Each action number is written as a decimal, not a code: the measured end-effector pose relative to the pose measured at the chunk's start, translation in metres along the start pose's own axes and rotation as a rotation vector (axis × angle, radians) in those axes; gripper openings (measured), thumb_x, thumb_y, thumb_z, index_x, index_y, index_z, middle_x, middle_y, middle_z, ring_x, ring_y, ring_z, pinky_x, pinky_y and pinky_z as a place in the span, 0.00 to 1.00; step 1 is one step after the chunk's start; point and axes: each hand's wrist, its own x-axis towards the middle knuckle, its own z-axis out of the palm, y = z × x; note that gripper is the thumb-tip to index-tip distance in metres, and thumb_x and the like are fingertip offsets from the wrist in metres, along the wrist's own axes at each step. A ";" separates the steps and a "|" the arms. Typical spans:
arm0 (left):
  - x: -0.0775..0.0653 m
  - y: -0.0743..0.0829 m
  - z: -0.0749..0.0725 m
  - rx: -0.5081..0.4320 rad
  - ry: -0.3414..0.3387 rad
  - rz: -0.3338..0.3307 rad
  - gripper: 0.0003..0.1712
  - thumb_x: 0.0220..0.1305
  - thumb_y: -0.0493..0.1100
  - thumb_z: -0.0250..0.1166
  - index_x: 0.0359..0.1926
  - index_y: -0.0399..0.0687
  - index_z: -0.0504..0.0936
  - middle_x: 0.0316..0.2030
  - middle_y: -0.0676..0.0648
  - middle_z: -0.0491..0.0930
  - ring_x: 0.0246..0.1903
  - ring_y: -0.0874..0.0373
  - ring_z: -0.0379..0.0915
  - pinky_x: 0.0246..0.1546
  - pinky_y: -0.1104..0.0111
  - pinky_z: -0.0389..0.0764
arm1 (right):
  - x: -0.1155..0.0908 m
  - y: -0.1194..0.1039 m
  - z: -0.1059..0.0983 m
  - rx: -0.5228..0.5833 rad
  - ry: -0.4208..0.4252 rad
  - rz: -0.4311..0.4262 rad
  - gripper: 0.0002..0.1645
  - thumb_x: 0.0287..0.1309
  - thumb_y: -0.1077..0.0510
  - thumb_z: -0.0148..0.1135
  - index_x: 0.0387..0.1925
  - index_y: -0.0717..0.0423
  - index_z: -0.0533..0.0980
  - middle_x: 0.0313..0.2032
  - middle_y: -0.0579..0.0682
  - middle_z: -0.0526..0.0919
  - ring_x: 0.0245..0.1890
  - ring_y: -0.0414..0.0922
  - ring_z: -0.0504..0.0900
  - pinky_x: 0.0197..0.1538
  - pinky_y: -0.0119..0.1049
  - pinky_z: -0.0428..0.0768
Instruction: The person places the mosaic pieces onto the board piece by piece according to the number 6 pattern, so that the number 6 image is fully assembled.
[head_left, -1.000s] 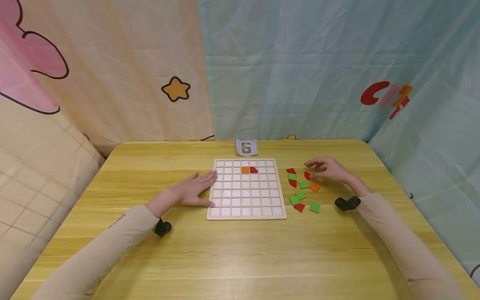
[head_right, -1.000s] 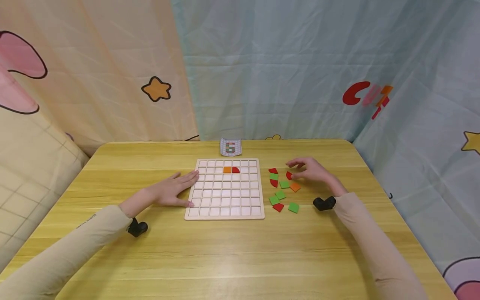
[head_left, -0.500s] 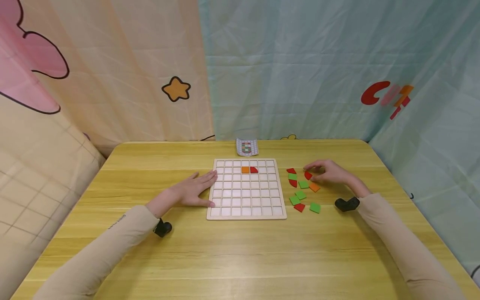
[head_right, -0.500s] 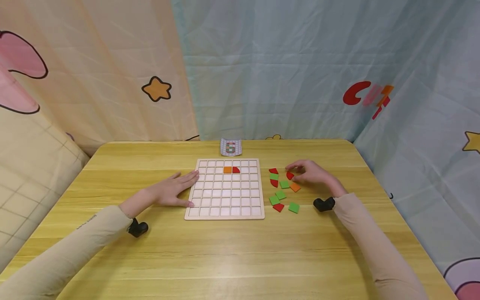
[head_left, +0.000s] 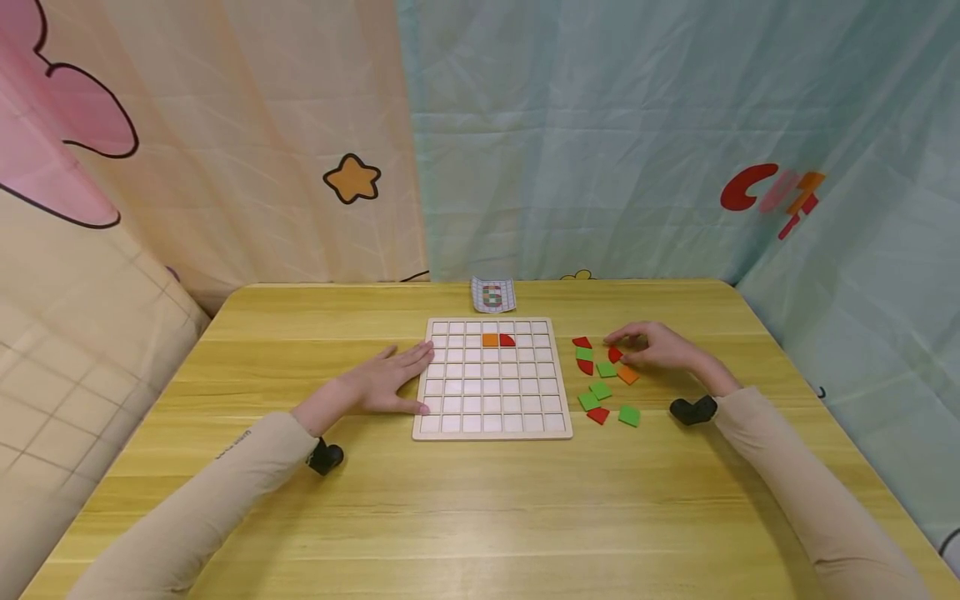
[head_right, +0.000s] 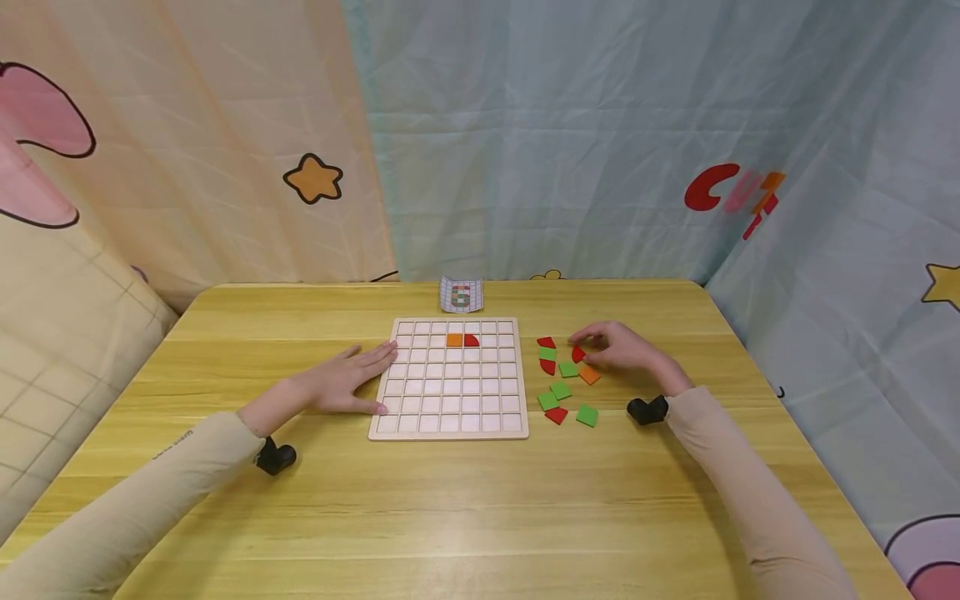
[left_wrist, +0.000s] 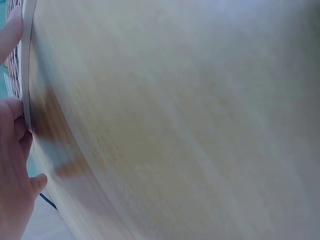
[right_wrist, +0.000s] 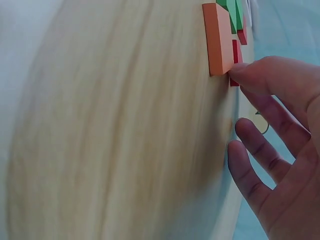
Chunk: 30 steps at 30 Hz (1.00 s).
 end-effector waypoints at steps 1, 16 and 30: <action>0.000 0.000 0.000 -0.001 0.000 0.001 0.57 0.61 0.74 0.51 0.76 0.43 0.41 0.77 0.44 0.34 0.76 0.50 0.32 0.73 0.44 0.38 | 0.000 0.000 0.000 0.002 -0.002 0.000 0.20 0.56 0.64 0.66 0.52 0.61 0.79 0.50 0.60 0.83 0.51 0.55 0.79 0.51 0.37 0.79; -0.002 0.002 -0.002 0.002 -0.004 -0.001 0.57 0.62 0.73 0.52 0.76 0.44 0.40 0.77 0.44 0.33 0.76 0.50 0.32 0.74 0.45 0.38 | -0.002 -0.006 -0.004 -0.104 -0.008 0.017 0.15 0.56 0.61 0.67 0.46 0.58 0.83 0.46 0.55 0.83 0.46 0.51 0.79 0.48 0.39 0.78; -0.001 0.001 -0.002 0.005 -0.009 0.000 0.57 0.62 0.73 0.51 0.76 0.44 0.40 0.77 0.44 0.33 0.76 0.50 0.32 0.74 0.45 0.38 | -0.001 -0.017 -0.004 -0.212 0.051 0.169 0.14 0.53 0.53 0.69 0.43 0.47 0.84 0.43 0.49 0.85 0.36 0.43 0.78 0.40 0.37 0.76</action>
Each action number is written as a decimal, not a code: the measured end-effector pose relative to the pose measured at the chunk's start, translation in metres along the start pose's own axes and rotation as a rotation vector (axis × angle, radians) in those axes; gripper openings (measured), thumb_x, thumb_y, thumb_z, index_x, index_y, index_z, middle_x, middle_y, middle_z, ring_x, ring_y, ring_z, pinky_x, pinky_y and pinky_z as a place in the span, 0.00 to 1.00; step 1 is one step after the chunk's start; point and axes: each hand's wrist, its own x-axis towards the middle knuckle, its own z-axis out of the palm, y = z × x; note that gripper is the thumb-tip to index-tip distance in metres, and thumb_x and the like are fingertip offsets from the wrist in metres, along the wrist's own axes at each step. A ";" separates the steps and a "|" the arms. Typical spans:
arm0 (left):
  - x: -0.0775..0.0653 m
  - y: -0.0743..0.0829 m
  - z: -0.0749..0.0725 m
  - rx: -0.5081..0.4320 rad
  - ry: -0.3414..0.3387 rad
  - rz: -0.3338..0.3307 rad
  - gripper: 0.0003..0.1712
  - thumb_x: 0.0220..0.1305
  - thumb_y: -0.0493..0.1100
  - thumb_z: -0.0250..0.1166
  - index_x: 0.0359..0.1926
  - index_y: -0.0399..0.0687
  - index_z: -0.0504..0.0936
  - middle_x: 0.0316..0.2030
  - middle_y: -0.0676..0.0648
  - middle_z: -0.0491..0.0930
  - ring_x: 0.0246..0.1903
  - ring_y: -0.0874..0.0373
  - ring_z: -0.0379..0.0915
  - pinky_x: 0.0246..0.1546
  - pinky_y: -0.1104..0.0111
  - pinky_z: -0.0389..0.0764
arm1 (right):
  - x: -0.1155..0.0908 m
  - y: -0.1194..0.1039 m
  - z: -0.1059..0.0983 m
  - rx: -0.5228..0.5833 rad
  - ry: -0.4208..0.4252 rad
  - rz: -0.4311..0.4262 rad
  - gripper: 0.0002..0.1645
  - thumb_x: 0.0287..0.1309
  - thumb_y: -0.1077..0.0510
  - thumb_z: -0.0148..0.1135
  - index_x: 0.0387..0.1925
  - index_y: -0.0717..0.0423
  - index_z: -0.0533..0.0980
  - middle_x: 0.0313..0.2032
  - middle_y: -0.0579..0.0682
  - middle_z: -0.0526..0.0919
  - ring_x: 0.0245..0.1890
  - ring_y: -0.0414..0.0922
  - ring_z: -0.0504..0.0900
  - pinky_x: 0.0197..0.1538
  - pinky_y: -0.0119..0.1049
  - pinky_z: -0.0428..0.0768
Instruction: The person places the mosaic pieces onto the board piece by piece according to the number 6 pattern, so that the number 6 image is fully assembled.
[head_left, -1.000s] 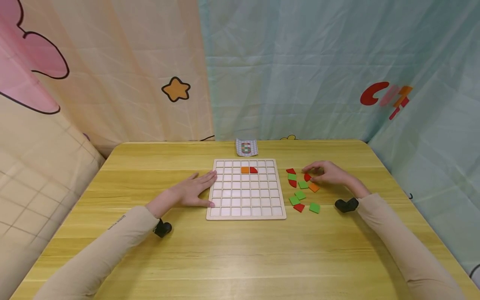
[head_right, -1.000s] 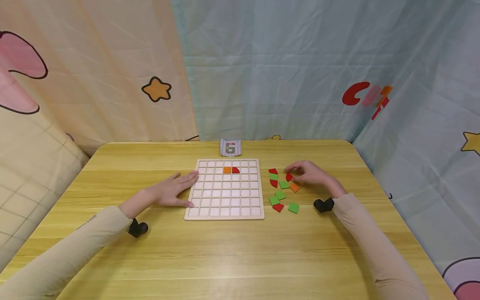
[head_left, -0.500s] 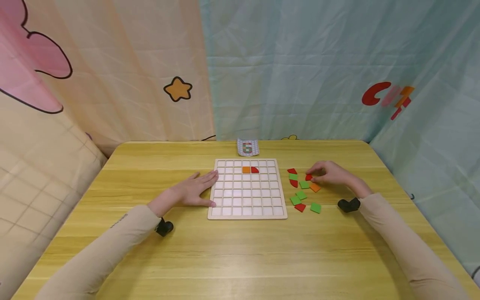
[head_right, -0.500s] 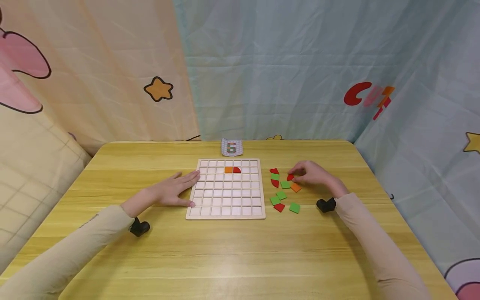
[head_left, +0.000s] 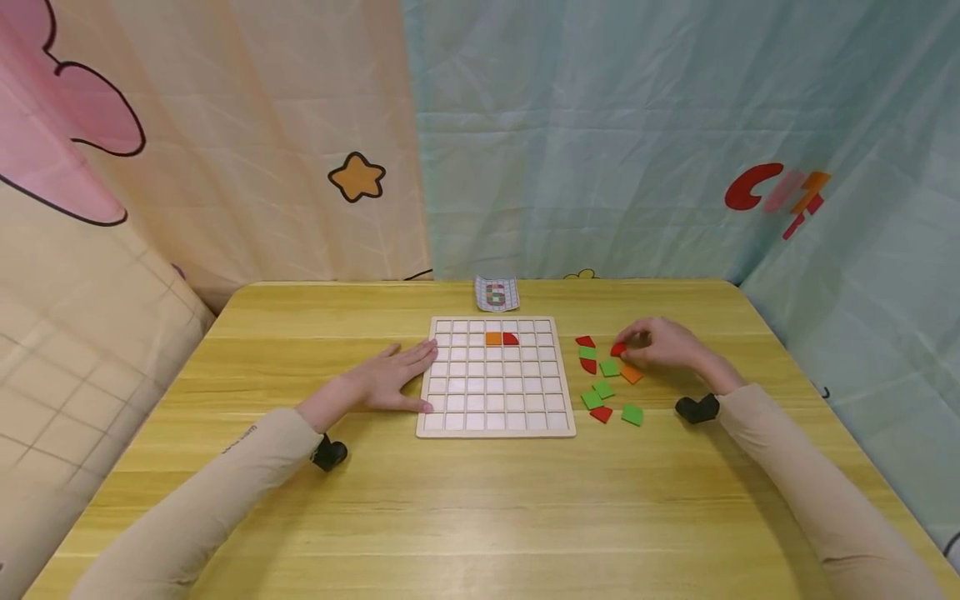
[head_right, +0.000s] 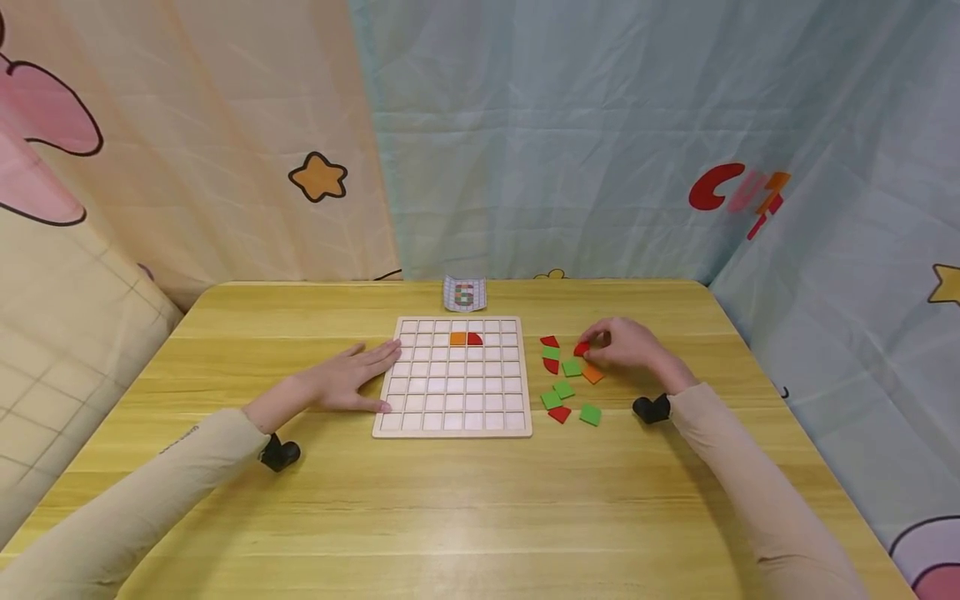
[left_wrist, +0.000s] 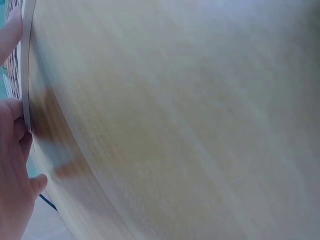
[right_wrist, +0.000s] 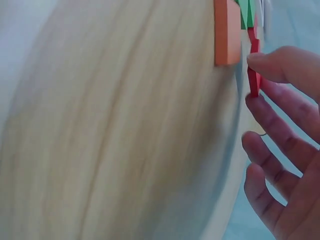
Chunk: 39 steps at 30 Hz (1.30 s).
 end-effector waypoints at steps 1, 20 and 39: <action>0.000 0.000 0.000 0.003 0.000 0.001 0.57 0.62 0.73 0.51 0.76 0.43 0.40 0.77 0.44 0.33 0.76 0.50 0.32 0.73 0.45 0.38 | 0.001 -0.001 0.000 -0.001 0.008 0.008 0.14 0.53 0.52 0.69 0.43 0.47 0.84 0.42 0.48 0.86 0.34 0.42 0.77 0.38 0.36 0.75; 0.002 -0.001 0.001 -0.002 -0.006 0.007 0.57 0.62 0.72 0.53 0.76 0.42 0.40 0.77 0.44 0.33 0.76 0.50 0.32 0.73 0.45 0.39 | 0.014 -0.050 -0.002 -0.065 0.133 -0.003 0.18 0.52 0.49 0.70 0.44 0.50 0.85 0.31 0.49 0.87 0.22 0.41 0.71 0.26 0.33 0.67; 0.000 0.000 -0.002 0.006 -0.014 0.001 0.57 0.62 0.73 0.52 0.76 0.43 0.40 0.77 0.44 0.33 0.76 0.50 0.31 0.73 0.44 0.38 | 0.041 -0.099 0.015 0.007 0.163 -0.069 0.16 0.50 0.47 0.72 0.42 0.47 0.86 0.32 0.46 0.87 0.21 0.42 0.71 0.24 0.34 0.66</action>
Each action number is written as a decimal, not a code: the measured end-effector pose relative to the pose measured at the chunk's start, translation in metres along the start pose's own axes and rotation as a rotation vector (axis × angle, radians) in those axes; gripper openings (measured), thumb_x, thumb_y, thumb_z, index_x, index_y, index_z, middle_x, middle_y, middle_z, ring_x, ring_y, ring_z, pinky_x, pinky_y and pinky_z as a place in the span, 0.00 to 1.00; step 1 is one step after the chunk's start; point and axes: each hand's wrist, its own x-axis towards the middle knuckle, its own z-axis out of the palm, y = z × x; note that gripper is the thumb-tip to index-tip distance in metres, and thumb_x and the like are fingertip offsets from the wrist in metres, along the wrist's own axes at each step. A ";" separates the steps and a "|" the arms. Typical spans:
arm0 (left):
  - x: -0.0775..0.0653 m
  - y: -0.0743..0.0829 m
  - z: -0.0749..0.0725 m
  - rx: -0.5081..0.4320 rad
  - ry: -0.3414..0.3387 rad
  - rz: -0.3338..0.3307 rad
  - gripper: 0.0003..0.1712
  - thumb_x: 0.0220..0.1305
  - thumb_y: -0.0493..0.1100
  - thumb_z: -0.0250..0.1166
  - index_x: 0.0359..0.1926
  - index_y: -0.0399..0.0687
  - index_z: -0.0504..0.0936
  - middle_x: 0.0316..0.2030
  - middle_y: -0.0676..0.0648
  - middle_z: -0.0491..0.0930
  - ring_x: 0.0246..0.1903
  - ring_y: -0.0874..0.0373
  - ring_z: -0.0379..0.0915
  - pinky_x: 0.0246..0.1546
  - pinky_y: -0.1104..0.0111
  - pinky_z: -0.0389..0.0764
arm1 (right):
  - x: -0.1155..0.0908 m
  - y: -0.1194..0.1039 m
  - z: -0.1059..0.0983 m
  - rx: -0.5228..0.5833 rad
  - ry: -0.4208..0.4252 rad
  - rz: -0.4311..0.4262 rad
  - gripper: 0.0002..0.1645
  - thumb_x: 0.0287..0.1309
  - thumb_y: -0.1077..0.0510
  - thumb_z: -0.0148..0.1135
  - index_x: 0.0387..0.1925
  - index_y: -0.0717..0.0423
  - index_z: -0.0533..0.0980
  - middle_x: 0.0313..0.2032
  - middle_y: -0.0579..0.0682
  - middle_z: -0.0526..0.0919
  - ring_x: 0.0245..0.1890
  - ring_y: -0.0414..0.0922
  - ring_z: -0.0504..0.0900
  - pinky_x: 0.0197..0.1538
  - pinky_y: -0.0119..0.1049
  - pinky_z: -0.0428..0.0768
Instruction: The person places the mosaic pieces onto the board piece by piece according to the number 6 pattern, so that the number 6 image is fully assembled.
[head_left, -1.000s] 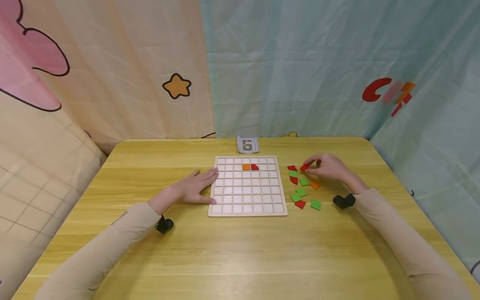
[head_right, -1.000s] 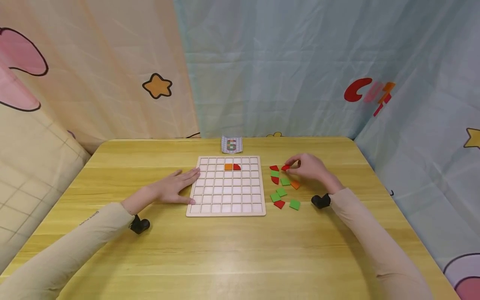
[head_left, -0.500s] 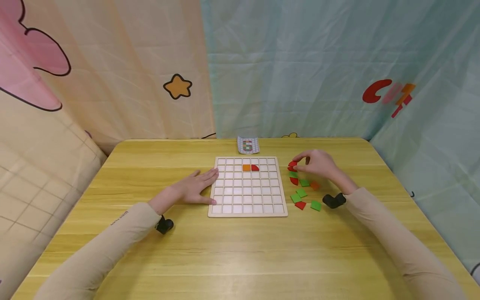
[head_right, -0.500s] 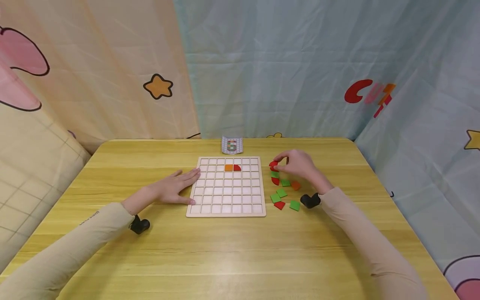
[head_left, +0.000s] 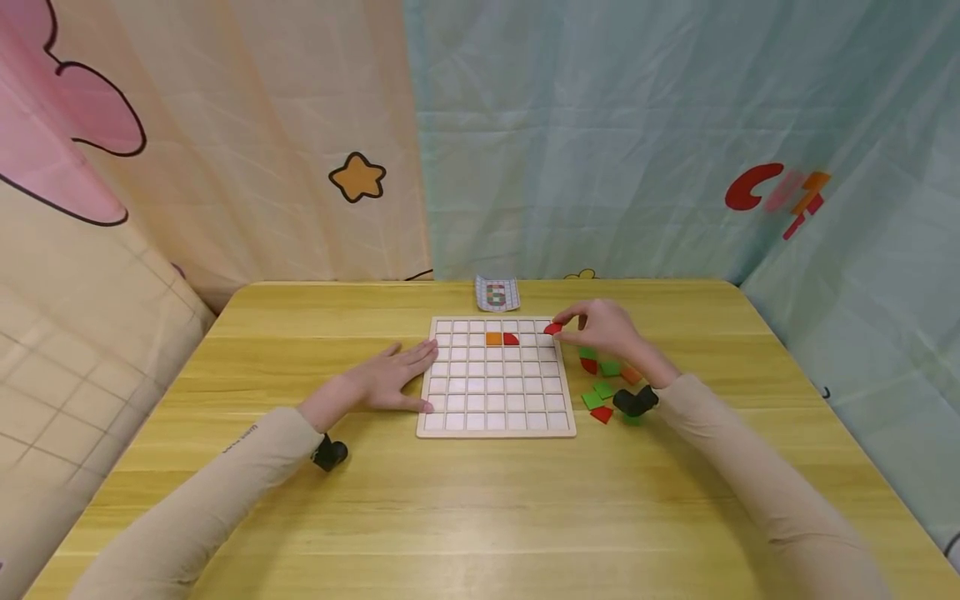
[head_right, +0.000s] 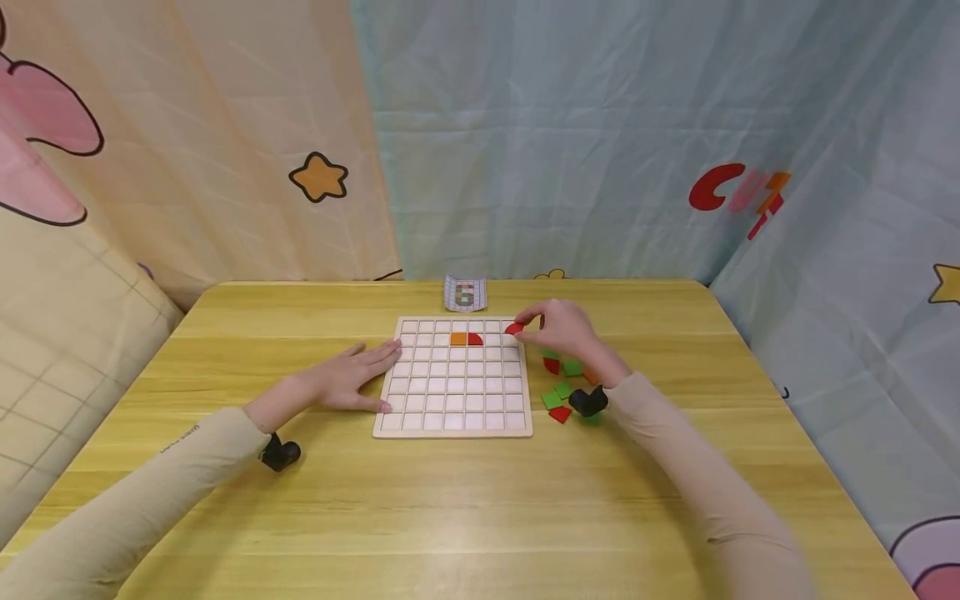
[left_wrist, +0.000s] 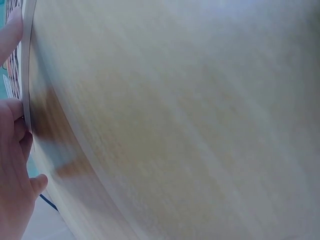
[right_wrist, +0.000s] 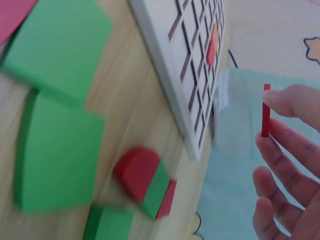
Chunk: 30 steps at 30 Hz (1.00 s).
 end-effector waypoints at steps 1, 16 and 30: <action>0.000 0.000 0.001 0.000 -0.001 -0.002 0.57 0.62 0.73 0.52 0.76 0.43 0.40 0.77 0.44 0.33 0.76 0.50 0.31 0.73 0.44 0.38 | 0.002 -0.002 0.002 0.005 -0.001 -0.001 0.16 0.51 0.47 0.71 0.41 0.47 0.86 0.32 0.46 0.87 0.21 0.42 0.71 0.24 0.33 0.66; 0.001 -0.002 0.002 0.016 0.010 -0.002 0.57 0.61 0.74 0.51 0.76 0.43 0.40 0.77 0.44 0.34 0.76 0.51 0.31 0.74 0.45 0.38 | 0.027 -0.031 0.029 0.041 -0.025 -0.012 0.17 0.50 0.47 0.72 0.42 0.49 0.85 0.35 0.47 0.88 0.20 0.41 0.70 0.23 0.32 0.64; 0.001 -0.001 0.003 0.016 0.010 -0.005 0.57 0.62 0.73 0.51 0.76 0.43 0.40 0.77 0.44 0.34 0.76 0.51 0.32 0.74 0.45 0.38 | 0.047 -0.050 0.046 0.044 -0.078 -0.030 0.16 0.52 0.46 0.69 0.43 0.45 0.85 0.32 0.47 0.86 0.21 0.41 0.72 0.26 0.31 0.67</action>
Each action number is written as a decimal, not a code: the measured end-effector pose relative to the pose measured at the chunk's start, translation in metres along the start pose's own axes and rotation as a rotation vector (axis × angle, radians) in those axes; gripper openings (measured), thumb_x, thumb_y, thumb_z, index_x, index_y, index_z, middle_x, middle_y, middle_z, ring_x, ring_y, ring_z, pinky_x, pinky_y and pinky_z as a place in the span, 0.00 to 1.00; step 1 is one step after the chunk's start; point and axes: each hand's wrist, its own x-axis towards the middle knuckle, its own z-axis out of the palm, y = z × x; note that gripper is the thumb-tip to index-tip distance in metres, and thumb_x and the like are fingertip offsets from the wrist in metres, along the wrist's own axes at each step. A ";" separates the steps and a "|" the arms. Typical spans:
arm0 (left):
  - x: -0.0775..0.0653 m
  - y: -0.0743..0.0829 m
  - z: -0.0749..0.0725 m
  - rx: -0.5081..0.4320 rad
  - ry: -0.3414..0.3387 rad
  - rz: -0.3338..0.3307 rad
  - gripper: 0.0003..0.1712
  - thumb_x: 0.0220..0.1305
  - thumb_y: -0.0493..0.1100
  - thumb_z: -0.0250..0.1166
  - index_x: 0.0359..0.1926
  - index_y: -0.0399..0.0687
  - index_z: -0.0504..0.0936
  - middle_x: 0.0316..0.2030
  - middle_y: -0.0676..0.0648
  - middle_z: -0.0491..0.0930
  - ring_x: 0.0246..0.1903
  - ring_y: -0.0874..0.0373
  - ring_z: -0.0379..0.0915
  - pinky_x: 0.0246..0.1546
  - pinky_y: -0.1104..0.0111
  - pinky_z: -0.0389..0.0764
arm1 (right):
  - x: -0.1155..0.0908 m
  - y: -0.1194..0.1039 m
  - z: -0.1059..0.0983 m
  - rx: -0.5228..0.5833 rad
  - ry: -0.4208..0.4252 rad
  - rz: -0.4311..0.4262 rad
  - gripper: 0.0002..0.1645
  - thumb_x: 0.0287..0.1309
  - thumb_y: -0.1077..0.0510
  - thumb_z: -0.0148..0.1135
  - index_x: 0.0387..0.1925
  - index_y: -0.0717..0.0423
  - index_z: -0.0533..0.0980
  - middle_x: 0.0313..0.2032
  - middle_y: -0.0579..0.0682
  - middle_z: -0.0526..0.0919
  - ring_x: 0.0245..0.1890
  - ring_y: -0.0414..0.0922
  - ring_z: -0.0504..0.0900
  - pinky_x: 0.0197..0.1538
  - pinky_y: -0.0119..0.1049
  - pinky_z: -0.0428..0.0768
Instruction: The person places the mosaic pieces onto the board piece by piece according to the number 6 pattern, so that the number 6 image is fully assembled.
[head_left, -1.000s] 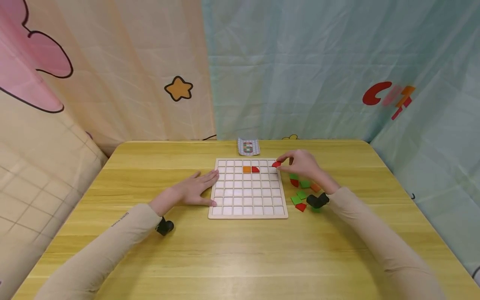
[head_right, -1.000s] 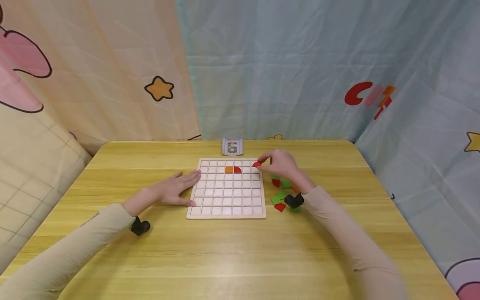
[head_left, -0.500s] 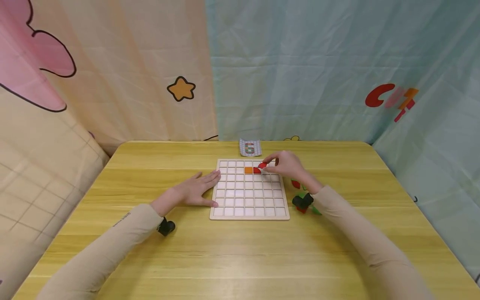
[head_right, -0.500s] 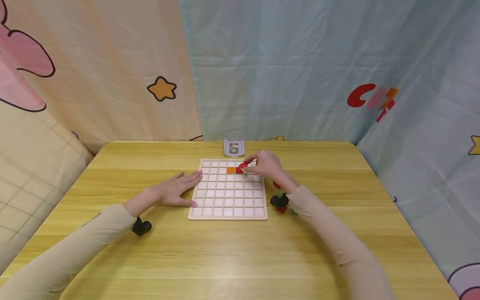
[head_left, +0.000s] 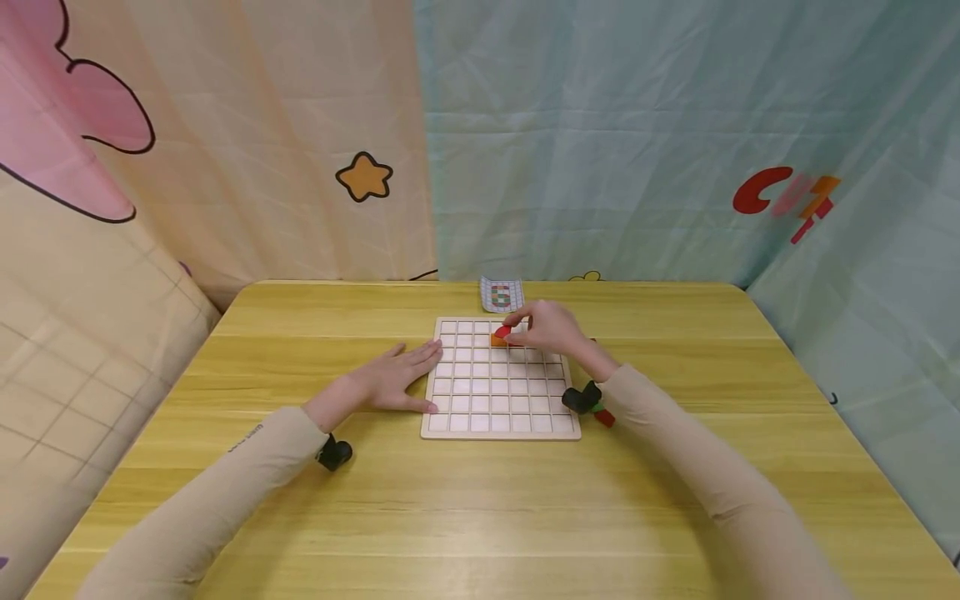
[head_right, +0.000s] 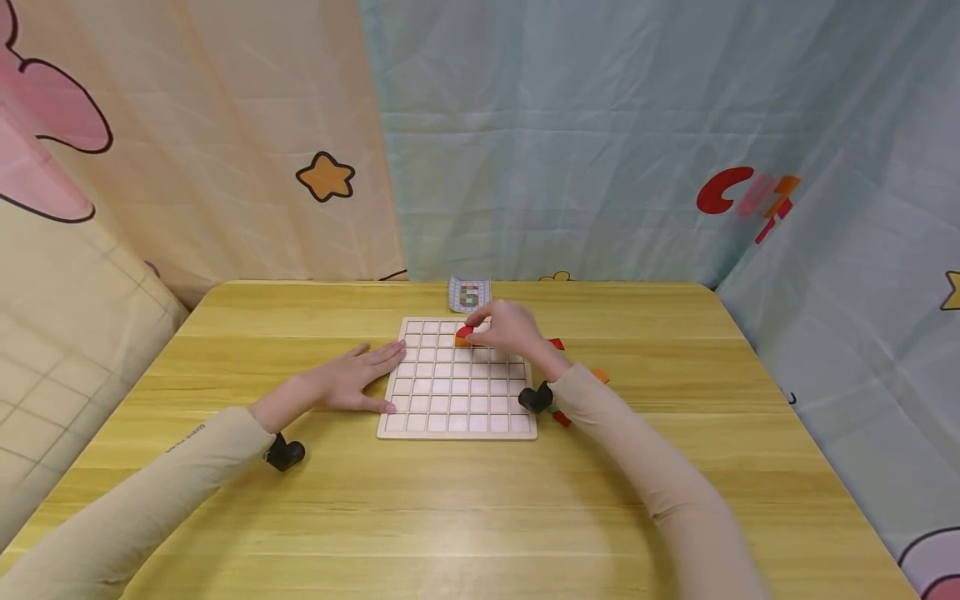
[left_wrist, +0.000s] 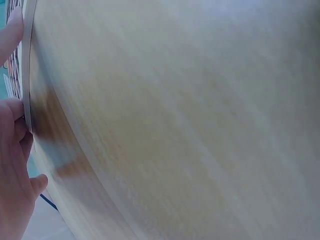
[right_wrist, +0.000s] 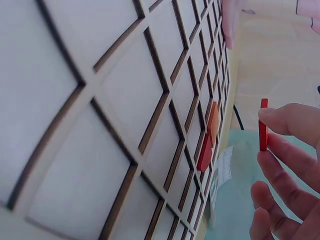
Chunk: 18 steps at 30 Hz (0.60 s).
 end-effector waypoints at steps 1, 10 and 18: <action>0.000 0.000 0.000 0.002 -0.001 0.000 0.57 0.62 0.73 0.51 0.76 0.43 0.40 0.77 0.45 0.34 0.76 0.51 0.32 0.74 0.45 0.38 | 0.001 -0.001 0.001 -0.001 -0.004 0.002 0.16 0.52 0.46 0.69 0.43 0.45 0.85 0.33 0.47 0.87 0.22 0.40 0.72 0.27 0.30 0.67; 0.000 0.002 -0.001 0.003 -0.012 -0.009 0.57 0.62 0.73 0.51 0.76 0.44 0.41 0.77 0.45 0.34 0.76 0.51 0.32 0.74 0.45 0.39 | 0.013 -0.007 0.010 -0.005 -0.025 0.038 0.14 0.53 0.47 0.69 0.42 0.44 0.85 0.39 0.44 0.88 0.24 0.43 0.73 0.26 0.30 0.66; 0.000 0.002 -0.002 0.006 -0.007 -0.008 0.57 0.62 0.73 0.51 0.76 0.43 0.41 0.77 0.44 0.34 0.76 0.51 0.32 0.73 0.45 0.39 | 0.018 -0.015 0.017 -0.032 -0.041 0.050 0.17 0.52 0.44 0.70 0.43 0.43 0.85 0.42 0.43 0.87 0.31 0.42 0.79 0.29 0.31 0.69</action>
